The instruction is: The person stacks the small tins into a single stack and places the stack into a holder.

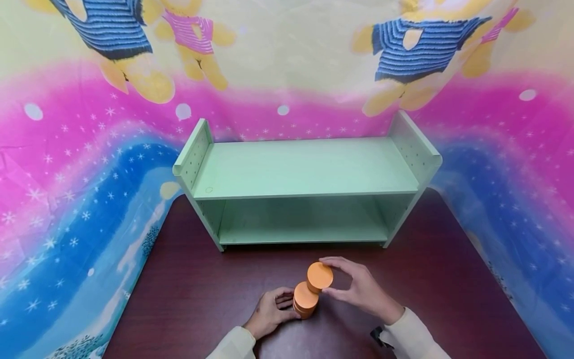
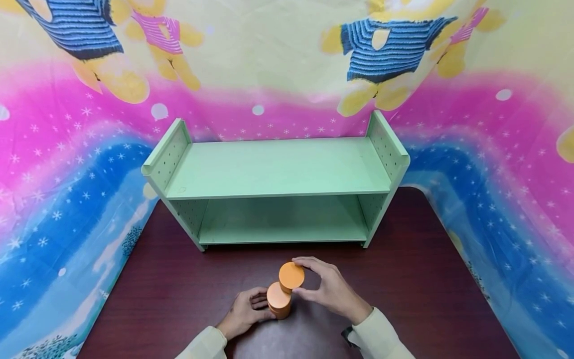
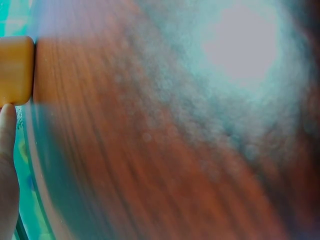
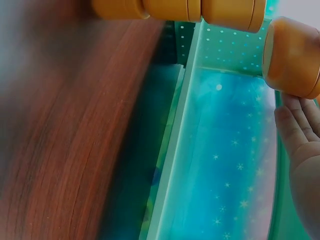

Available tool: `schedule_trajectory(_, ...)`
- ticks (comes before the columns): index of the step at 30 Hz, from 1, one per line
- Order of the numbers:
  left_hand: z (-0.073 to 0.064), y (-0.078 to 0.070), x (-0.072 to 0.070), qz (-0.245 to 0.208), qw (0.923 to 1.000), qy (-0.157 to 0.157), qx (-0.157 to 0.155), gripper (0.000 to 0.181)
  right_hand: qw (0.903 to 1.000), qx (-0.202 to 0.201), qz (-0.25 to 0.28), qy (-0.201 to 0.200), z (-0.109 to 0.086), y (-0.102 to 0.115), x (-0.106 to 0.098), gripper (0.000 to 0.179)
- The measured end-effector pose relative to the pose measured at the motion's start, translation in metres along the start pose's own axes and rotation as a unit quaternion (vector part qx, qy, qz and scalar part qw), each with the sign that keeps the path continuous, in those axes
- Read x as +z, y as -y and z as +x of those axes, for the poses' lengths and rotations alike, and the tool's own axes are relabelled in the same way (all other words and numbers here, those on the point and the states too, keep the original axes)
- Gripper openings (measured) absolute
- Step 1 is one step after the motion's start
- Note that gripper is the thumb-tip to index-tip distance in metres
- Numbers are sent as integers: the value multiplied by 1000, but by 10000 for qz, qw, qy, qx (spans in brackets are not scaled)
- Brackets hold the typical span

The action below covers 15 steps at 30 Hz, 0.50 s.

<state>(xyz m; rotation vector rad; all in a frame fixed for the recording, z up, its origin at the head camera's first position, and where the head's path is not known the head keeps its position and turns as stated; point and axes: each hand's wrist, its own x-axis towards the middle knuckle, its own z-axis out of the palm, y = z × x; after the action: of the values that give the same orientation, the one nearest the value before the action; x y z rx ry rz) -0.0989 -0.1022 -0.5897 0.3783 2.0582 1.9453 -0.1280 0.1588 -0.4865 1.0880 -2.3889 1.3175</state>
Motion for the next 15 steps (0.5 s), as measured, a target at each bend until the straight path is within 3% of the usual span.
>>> schedule_trajectory(6, -1, 2, 0, 81, 9999, 19, 149, 47, 9999, -49, 124, 32, -1, 3, 4, 63)
schedule_trajectory(15, 0, 1, 0, 146, 9998, 48, 127, 47, 9992, 15, 374, 141, -3, 7, 10, 61)
